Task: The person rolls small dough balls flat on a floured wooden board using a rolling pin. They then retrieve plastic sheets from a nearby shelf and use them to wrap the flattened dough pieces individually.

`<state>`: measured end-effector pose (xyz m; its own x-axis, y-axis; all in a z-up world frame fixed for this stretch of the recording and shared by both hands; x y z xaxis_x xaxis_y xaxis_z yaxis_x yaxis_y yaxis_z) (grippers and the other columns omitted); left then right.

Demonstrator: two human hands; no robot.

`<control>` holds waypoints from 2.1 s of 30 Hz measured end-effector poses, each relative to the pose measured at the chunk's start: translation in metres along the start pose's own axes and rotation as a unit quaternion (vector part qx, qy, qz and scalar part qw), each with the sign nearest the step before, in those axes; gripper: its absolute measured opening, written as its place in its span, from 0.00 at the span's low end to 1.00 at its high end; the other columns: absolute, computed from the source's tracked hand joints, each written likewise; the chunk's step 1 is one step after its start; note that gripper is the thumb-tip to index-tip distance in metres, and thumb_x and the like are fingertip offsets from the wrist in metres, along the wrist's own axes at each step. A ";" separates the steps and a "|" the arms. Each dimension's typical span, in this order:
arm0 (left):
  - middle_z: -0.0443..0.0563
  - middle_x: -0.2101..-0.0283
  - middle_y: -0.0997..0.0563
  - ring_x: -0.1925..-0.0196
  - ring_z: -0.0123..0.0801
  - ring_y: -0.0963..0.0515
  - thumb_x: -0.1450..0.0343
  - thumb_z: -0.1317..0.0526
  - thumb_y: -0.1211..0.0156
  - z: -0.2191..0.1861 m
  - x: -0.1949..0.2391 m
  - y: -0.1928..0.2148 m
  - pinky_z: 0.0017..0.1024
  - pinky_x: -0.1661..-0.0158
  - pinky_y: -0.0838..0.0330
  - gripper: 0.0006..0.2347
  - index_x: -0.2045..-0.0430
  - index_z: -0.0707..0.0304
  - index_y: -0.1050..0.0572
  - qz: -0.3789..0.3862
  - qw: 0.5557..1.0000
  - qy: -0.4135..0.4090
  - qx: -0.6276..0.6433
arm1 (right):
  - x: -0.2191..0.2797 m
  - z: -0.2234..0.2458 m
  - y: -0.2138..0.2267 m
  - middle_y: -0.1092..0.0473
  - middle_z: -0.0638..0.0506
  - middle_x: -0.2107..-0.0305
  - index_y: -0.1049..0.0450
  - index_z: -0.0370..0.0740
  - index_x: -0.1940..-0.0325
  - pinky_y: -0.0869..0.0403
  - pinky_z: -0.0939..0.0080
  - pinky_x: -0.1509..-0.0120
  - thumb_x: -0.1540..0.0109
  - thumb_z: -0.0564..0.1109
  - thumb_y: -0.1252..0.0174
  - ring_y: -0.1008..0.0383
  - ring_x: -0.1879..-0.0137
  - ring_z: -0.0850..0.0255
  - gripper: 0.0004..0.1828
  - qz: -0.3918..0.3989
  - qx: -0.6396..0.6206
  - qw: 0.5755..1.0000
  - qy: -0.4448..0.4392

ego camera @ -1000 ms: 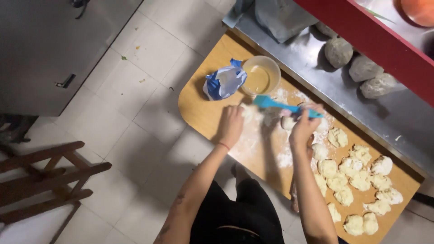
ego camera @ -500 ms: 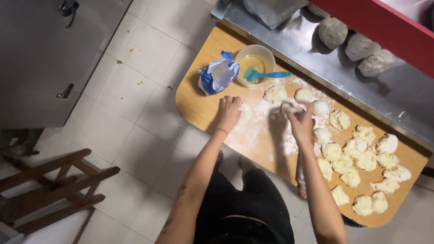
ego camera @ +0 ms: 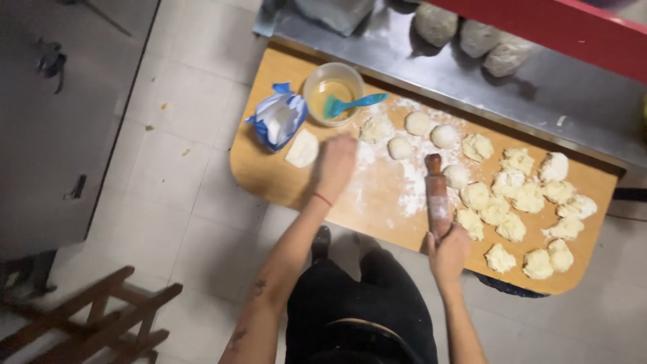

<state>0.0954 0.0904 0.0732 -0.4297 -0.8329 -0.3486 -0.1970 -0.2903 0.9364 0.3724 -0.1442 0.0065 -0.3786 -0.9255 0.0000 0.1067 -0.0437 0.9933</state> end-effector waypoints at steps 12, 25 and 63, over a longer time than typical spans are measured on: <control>0.54 0.52 0.27 0.52 0.46 0.28 0.26 0.63 0.52 -0.126 0.009 -0.056 0.41 0.53 0.32 0.05 0.62 0.52 0.28 -0.027 0.986 -0.144 0.080 | 0.017 -0.004 0.029 0.33 0.35 0.57 0.33 0.30 0.43 0.34 0.41 0.36 0.39 0.50 0.35 0.32 0.45 0.36 0.28 0.012 -0.224 0.975 -0.011; 0.59 0.60 0.26 0.56 0.46 0.25 0.31 0.64 0.42 -0.084 0.021 -0.062 0.37 0.54 0.31 0.10 0.58 0.63 0.29 0.015 0.996 0.003 0.086 | -0.013 0.013 0.043 0.35 0.41 0.57 0.33 0.37 0.42 0.31 0.45 0.39 0.40 0.48 0.33 0.31 0.46 0.41 0.27 0.010 -0.231 0.972 0.034; 0.66 0.27 0.42 0.25 0.59 0.44 0.35 0.58 0.39 -0.085 0.116 -0.105 0.54 0.31 0.46 0.31 0.36 0.71 0.36 0.284 0.945 -0.153 0.049 | -0.033 0.117 -0.049 0.46 0.30 0.29 0.46 0.30 0.24 0.61 0.36 0.18 0.32 0.61 0.53 0.50 0.22 0.38 0.41 0.040 -0.144 0.980 0.131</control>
<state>0.1411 -0.0155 -0.0626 -0.7231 -0.6613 0.1996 0.0678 0.2197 0.9732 0.2719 -0.0673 -0.0287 -0.1124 -0.9936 0.0096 0.3956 -0.0359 0.9177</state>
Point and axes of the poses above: each hand's wrist, its own x-axis away from the middle knuckle, its own y-axis out of the back of the hand, z = x × y, the point moved 9 cm from there along -x, towards the middle knuckle
